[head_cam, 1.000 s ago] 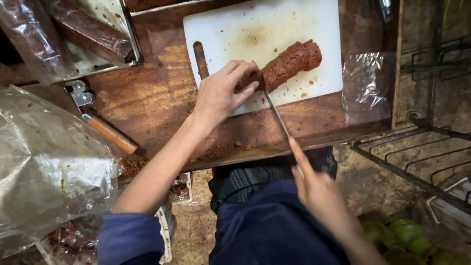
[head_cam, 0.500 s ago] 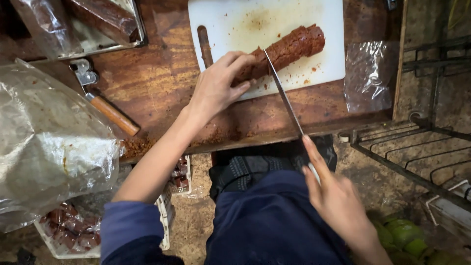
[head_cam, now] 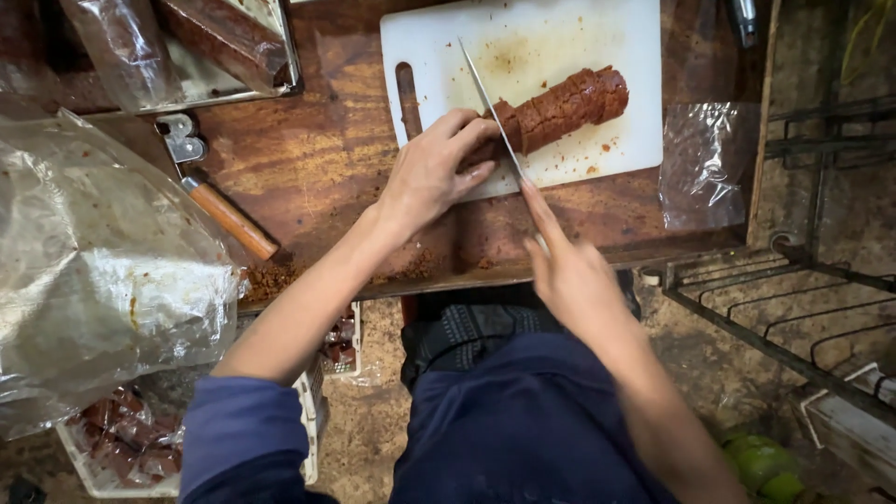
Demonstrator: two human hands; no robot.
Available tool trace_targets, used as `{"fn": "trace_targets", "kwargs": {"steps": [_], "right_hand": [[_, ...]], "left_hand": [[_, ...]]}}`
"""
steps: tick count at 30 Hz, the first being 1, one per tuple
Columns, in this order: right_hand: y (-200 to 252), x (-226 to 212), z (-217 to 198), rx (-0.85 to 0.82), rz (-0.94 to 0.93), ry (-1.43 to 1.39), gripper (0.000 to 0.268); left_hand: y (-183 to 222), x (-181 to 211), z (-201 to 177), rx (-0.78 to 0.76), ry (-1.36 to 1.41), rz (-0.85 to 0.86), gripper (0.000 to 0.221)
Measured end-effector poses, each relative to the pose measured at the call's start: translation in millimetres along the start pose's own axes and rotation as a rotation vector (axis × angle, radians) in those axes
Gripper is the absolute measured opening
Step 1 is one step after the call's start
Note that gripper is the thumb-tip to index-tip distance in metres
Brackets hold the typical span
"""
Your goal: Slicing long bread rolls into smaller pieces using a knife on a cutting board and arranging them on a tray.
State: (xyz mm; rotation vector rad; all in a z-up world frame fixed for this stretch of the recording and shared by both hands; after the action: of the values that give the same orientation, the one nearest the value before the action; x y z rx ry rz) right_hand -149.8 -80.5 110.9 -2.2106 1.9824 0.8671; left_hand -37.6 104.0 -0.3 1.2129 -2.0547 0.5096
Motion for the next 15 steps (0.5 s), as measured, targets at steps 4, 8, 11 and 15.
{"fn": "trace_targets", "kwargs": {"steps": [4, 8, 11, 15], "right_hand": [[10.7, -9.1, 1.4, -0.082, 0.113, -0.078, 0.069], [67.2, 2.2, -0.6, -0.366, 0.42, -0.016, 0.074], [88.1, 3.7, -7.5, -0.416, 0.485, -0.062, 0.074], [114.1, 3.2, -23.7, -0.302, 0.46, -0.008, 0.074]], "left_hand": [[4.0, 3.8, -4.0, 0.017, 0.043, -0.034, 0.039], [0.5, 5.1, -8.4, 0.163, 0.077, 0.071, 0.035], [6.0, 6.4, -12.0, 0.19, 0.061, 0.198, 0.04], [20.1, 10.5, -27.3, 0.025, 0.078, 0.093, 0.064]]}}
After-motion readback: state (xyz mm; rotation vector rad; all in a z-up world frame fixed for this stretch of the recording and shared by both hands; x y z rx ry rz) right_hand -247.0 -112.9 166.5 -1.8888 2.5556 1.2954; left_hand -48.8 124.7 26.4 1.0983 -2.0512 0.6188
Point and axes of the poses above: each hand's wrist, its own y-axis away from the middle knuckle, its own z-axis out of the palm, x = y × z, the point moved 1 cm from there along -y, towards the middle knuckle, and after that the axes turned 2 degrees about -y, right-handed, at the moved point
